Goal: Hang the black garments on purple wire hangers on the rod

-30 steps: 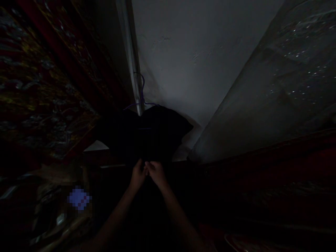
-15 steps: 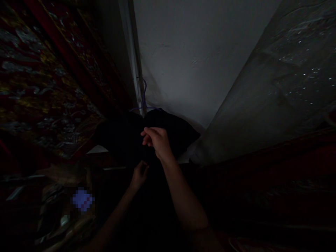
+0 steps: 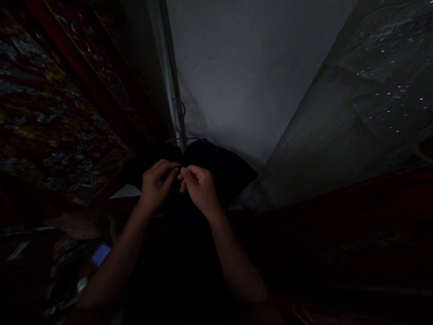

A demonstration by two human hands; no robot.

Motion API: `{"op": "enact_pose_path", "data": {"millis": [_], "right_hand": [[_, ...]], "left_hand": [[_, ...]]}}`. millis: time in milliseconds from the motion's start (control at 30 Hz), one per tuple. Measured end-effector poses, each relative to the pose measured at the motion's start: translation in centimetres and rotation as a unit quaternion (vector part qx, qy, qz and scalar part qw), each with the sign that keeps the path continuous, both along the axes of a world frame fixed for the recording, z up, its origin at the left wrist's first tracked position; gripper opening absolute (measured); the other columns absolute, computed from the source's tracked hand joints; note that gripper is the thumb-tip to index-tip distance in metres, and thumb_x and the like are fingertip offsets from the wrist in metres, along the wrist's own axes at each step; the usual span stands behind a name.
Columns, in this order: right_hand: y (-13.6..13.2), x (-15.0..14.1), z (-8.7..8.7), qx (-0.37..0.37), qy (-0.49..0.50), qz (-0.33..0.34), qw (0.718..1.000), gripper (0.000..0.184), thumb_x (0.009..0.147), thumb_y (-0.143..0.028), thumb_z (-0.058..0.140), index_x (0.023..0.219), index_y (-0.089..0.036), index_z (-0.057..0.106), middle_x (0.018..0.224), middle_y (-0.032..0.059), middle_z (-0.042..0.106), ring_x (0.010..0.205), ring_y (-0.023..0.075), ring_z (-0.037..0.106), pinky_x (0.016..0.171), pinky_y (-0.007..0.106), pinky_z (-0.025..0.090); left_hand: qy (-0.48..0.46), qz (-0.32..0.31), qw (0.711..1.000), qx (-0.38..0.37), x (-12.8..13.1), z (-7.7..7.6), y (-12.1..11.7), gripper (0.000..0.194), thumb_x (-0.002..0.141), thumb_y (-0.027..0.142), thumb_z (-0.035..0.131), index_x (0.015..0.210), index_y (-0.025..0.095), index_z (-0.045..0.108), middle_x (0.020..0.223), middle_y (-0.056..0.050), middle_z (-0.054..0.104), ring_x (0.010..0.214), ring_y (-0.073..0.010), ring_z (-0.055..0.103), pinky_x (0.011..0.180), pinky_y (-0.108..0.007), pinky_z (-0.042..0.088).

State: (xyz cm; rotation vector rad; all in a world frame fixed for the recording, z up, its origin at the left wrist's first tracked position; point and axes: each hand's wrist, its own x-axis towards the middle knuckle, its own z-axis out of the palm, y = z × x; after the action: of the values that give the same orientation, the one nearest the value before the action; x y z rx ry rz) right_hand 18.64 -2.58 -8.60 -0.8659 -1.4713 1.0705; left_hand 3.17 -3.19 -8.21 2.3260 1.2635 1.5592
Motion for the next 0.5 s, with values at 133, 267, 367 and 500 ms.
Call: {"op": "enact_pose_path", "data": {"millis": [133, 267, 367, 500], "right_hand": [[1.8, -0.4, -3.1, -0.009, -0.055, -0.048, 0.997, 0.034, 0.09, -0.043, 0.054, 0.068, -0.018, 0.062, 0.046, -0.0024, 0.054, 0.043, 0.0114, 0.051, 0.048, 0.023, 0.035], [2.2, -0.6, -8.0, -0.087, -0.082, -0.024, 0.992, 0.034, 0.089, -0.041, 0.054, 0.064, -0.018, 0.061, 0.045, -0.0018, 0.054, 0.042, 0.0115, 0.047, 0.047, 0.023, 0.032], [0.7, -0.7, -10.3, -0.108, -0.055, 0.02, 0.992, 0.035, 0.089, -0.044, 0.055, 0.067, -0.018, 0.063, 0.045, -0.002, 0.055, 0.043, 0.0113, 0.048, 0.049, 0.023, 0.034], [-1.9, -0.9, -11.4, -0.138, -0.03, 0.071, 0.987, 0.039, 0.088, -0.051, 0.058, 0.07, -0.017, 0.065, 0.047, -0.0018, 0.058, 0.045, 0.0111, 0.05, 0.052, 0.023, 0.036]], "left_hand": [[0.031, 0.009, 0.999, 0.034, 0.0, 1.2, 0.0, 0.011, 0.094, 0.017, 0.058, 0.095, 0.017, 0.069, 0.088, -0.004, 0.069, 0.081, -0.0143, 0.065, 0.075, -0.026, 0.049], [-0.113, 0.111, 0.983, 0.087, -2.0, 1.9, -0.5, 0.007, 0.091, 0.022, 0.063, 0.09, 0.018, 0.069, 0.086, -0.002, 0.068, 0.085, -0.0144, 0.063, 0.082, -0.027, 0.047], [-0.357, 0.157, 0.918, 0.073, -5.8, 0.5, 0.3, 0.01, 0.086, 0.029, 0.069, 0.088, 0.02, 0.068, 0.081, 0.002, 0.066, 0.078, -0.0123, 0.061, 0.077, -0.025, 0.048], [-0.554, 0.085, 0.819, -0.125, -10.6, -5.6, 0.7, 0.022, 0.081, 0.041, 0.064, 0.071, 0.022, 0.059, 0.058, 0.003, 0.06, 0.061, -0.0127, 0.059, 0.063, -0.024, 0.05]]}}
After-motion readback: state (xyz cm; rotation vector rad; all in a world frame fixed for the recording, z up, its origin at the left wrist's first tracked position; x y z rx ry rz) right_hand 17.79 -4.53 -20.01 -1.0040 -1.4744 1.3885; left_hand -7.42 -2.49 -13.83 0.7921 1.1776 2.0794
